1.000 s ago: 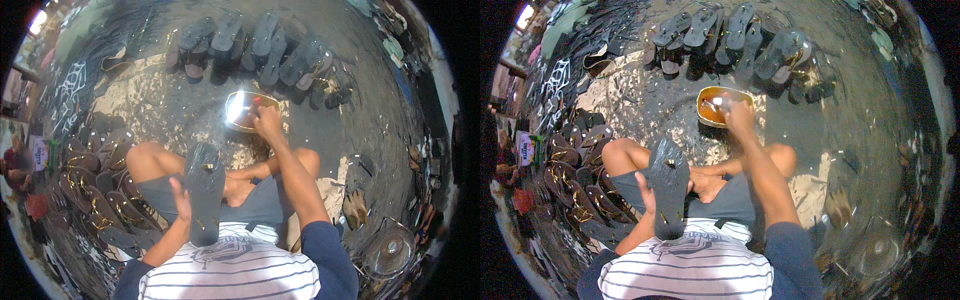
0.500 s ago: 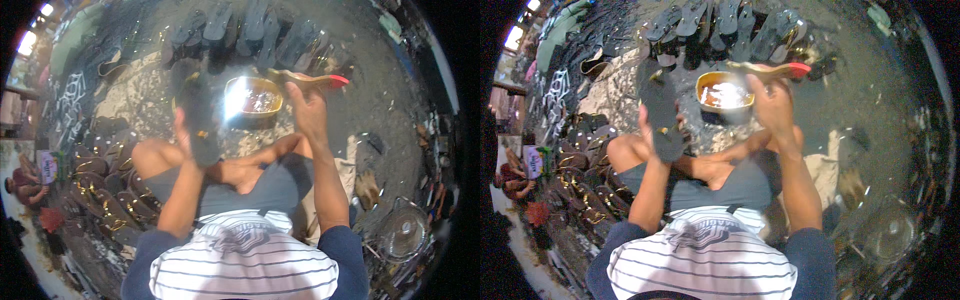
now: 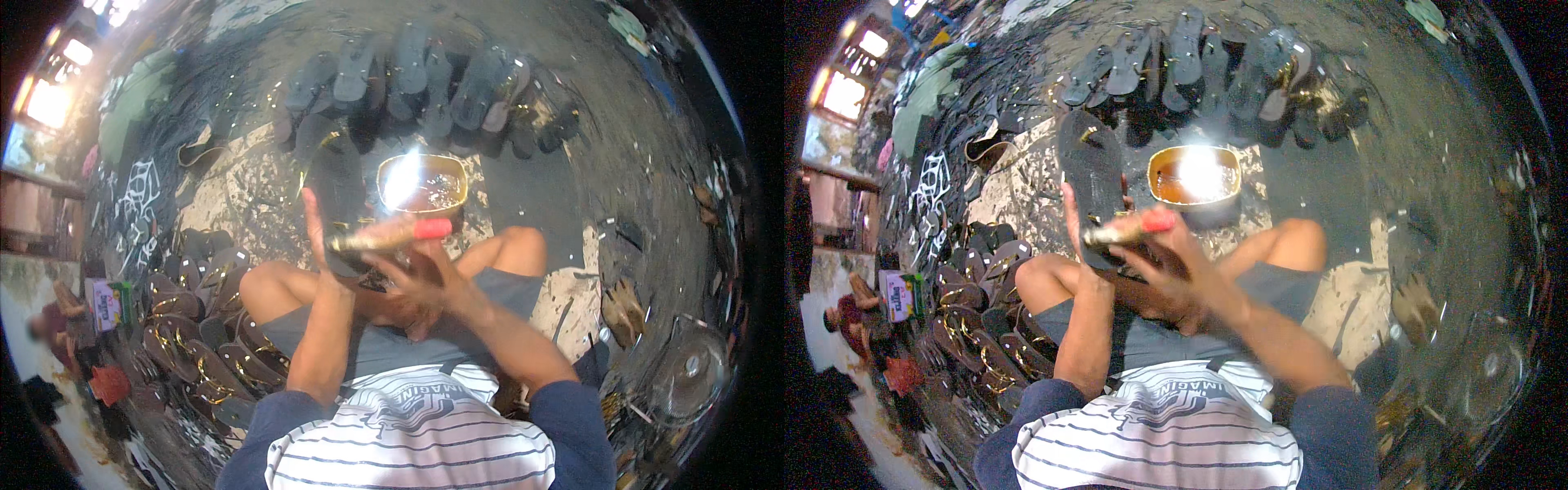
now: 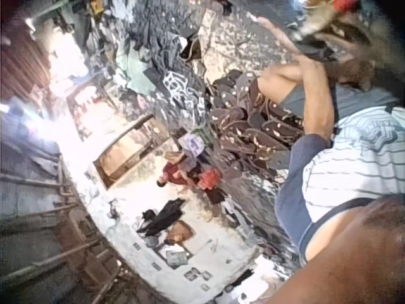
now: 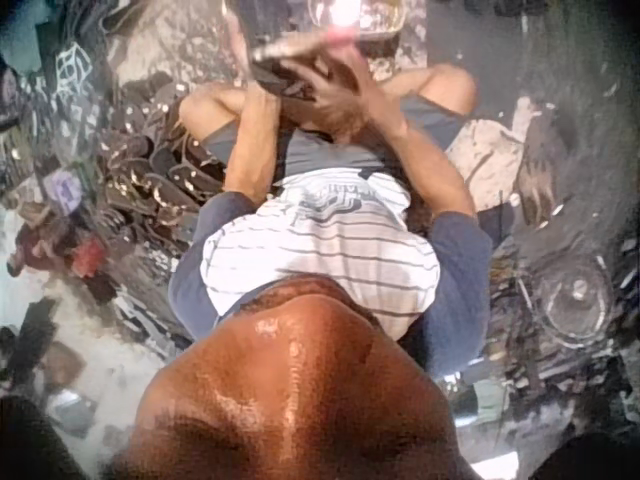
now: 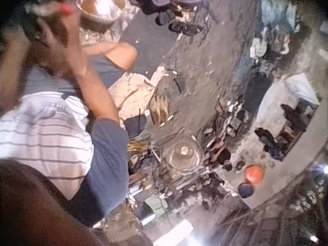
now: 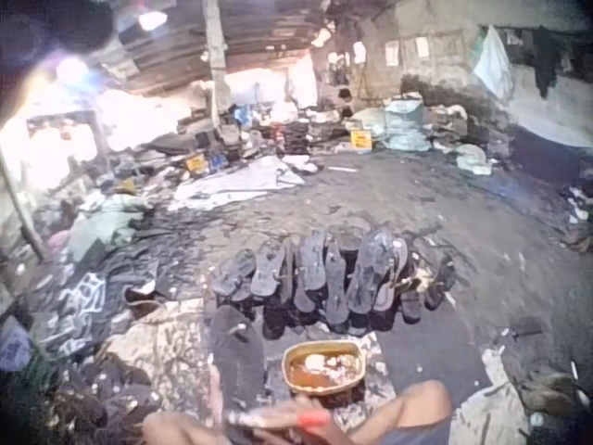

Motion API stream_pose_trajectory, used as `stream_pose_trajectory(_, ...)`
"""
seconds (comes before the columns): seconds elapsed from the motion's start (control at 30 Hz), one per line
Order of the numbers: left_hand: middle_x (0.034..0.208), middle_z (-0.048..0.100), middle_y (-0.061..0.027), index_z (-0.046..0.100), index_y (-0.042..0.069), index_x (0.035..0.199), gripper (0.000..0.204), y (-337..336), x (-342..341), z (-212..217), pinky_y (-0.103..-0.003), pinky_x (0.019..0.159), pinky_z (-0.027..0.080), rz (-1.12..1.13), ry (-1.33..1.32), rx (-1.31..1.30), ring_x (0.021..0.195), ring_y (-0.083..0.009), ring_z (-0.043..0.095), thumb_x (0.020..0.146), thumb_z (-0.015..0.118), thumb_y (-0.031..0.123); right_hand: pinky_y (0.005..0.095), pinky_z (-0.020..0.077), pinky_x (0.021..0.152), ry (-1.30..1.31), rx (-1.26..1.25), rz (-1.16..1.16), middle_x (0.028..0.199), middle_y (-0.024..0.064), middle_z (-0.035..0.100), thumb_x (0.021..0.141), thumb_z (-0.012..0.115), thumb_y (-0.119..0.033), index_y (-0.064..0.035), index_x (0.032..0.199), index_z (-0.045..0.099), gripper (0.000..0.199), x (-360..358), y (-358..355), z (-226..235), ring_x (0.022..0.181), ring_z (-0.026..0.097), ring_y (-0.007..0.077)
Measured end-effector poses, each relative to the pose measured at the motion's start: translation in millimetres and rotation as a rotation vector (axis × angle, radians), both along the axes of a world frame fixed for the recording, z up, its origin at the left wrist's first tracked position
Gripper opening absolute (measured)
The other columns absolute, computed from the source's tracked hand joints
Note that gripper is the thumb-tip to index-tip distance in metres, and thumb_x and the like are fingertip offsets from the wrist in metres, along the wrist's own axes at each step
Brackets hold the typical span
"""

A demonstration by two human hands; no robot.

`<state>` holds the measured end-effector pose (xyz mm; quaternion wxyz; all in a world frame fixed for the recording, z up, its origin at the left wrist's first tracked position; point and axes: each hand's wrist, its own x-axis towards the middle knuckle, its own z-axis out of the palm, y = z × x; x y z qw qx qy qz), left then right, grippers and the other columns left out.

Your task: The person sits on the floor and scrubs multiple black sandals with a brush and liquid from a small container. They repeatedly dip the brush into the container, scrub each sandal, and place it back in a row.

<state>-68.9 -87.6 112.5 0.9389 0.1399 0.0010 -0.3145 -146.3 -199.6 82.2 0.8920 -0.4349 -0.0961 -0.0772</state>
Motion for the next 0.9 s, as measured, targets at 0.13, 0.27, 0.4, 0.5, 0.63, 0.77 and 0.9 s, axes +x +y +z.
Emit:
stream_pose_trajectory(0.13,0.127,0.061,-0.0169,0.053,0.008,0.136,0.073,-20.8,-18.4,-9.7,-0.046,0.095,0.055,0.045,0.207,-0.189,0.110,-0.0280,0.064,0.096,0.042,0.068,0.0371,0.0480,0.089,-0.169,-0.591,-0.298,0.111,0.0100,0.067,0.092,0.063,-0.021,-0.0042,0.112,0.066,0.026,49.4,-33.4,32.7,0.101,0.062,0.0270)
stream_pose_trajectory(0.27,0.130,0.059,-0.0170,0.051,0.007,0.137,0.075,3.7,12.7,-8.7,-0.050,0.099,0.052,-0.228,-0.027,-0.289,0.112,-0.0312,0.063,0.095,0.042,0.069,0.0371,0.0479,0.086,-0.257,-0.741,-0.219,0.108,0.0077,0.068,0.095,0.060,-0.026,-0.0098,0.114,0.068,0.027,8.8,-12.0,13.4,0.101,0.061,0.0240)
stream_pose_trajectory(0.4,0.126,0.062,-0.0128,0.054,0.007,0.132,0.065,-20.9,-9.8,-17.4,-0.042,0.096,0.054,0.031,0.108,-0.063,0.107,-0.0241,0.064,0.100,0.041,0.061,0.0355,0.0502,0.083,-0.184,-0.712,-0.283,0.102,0.0078,0.069,0.089,0.068,-0.018,-0.0097,0.110,0.068,0.022,41.7,-35.8,32.2,0.096,0.063,0.0252)
stream_pose_trajectory(0.5,0.125,0.062,-0.0147,0.051,0.005,0.135,0.064,-8.6,10.9,-37.3,-0.043,0.092,0.057,-0.148,-0.056,0.045,0.106,-0.0249,0.066,0.101,0.043,0.057,0.0375,0.0519,0.089,-0.231,-0.889,-0.367,0.111,0.0122,0.068,0.088,0.071,-0.011,-0.0038,0.114,0.066,0.028,32.5,-58.6,25.2,0.102,0.065,0.0282)
stream_pose_trajectory(0.63,0.132,0.057,-0.0235,0.049,0.003,0.137,0.078,-50.3,8.8,-23.7,-0.056,0.099,0.051,-0.230,0.007,0.179,0.116,-0.0385,0.061,0.094,0.046,0.068,0.0436,0.0465,0.097,0.125,-0.898,-0.145,0.123,0.0190,0.061,0.094,0.066,-0.018,-0.0020,0.117,0.064,0.028,-56.3,-57.2,17.4,0.116,0.058,0.0329)
stream_pose_trajectory(0.77,0.130,0.060,-0.0207,0.051,0.005,0.138,0.073,-135.6,-28.6,-93.4,-0.051,0.104,0.047,-0.436,0.078,0.384,0.115,-0.0349,0.061,0.095,0.049,0.064,0.0283,0.0461,0.095,0.227,-0.737,-0.671,0.119,0.0072,0.062,0.099,0.060,-0.014,-0.0029,0.128,0.055,0.031,-119.1,-118.5,49.7,0.108,0.057,0.0114)
stream_pose_trajectory(0.9,0.141,0.053,-0.0168,0.041,0.009,0.148,0.072,-269.7,-4.2,-58.0,-0.048,0.105,0.045,-0.592,-0.025,0.268,0.129,-0.0321,0.051,0.098,0.047,0.060,0.0308,0.0440,0.098,0.085,-0.485,-0.986,0.120,0.0091,0.061,0.098,0.063,-0.017,0.0005,0.130,0.049,0.039,-142.0,-149.0,109.0,0.109,0.057,0.0150)
